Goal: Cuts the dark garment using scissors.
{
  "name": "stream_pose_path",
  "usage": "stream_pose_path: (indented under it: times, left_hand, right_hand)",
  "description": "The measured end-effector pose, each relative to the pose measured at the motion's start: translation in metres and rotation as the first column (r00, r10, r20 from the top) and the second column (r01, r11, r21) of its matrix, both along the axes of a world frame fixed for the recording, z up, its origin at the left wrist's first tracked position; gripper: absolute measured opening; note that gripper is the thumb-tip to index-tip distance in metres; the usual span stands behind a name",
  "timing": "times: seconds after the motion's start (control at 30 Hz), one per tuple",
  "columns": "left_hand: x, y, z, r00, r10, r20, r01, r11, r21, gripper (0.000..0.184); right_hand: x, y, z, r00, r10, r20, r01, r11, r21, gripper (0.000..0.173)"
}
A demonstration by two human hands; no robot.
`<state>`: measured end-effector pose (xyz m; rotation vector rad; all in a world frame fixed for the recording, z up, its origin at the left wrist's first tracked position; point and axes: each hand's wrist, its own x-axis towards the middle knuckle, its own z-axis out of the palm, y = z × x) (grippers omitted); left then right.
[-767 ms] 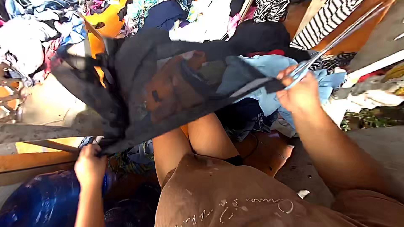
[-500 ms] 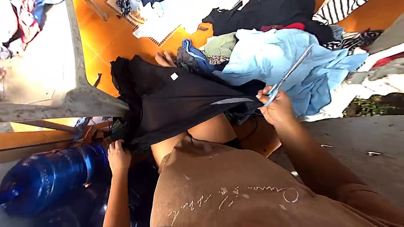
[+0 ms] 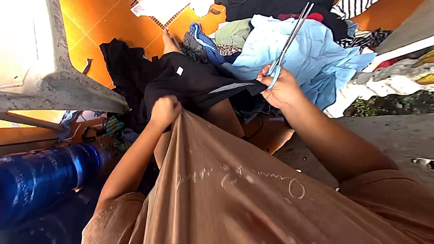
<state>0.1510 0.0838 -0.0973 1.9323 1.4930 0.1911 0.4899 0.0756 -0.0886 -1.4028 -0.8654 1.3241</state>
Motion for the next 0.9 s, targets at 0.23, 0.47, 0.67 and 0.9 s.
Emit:
stream_pose_path:
  times: [0.23, 0.47, 0.67, 0.9]
  left_hand:
    - [0.104, -0.051, -0.025, 0.380, 0.611, 0.694, 0.355, 0.597, -0.719, 0.049]
    - [0.129, -0.036, -0.031, 0.209, 0.773, 0.599, 0.220, 0.560, -0.799, 0.021]
    - [0.130, -0.035, -0.016, 0.349, 0.781, 0.518, 0.182, 0.486, -0.855, 0.011]
    - [0.121, -0.042, -0.043, 0.292, 0.770, 0.567, 0.119, 0.559, -0.821, 0.011]
  right_hand:
    - [-0.039, -0.025, -0.008, 0.997, -0.010, -0.083, 0.007, 0.999, -0.034, 0.019]
    - [-0.043, -0.042, -0.027, 0.997, 0.054, 0.051, -0.056, 0.998, 0.033, 0.019]
    - [-0.044, -0.039, -0.022, 0.956, 0.073, 0.285, -0.085, 0.996, 0.030, 0.017]
    - [-0.016, -0.043, -0.030, 0.893, 0.377, 0.245, -0.324, 0.917, -0.232, 0.039]
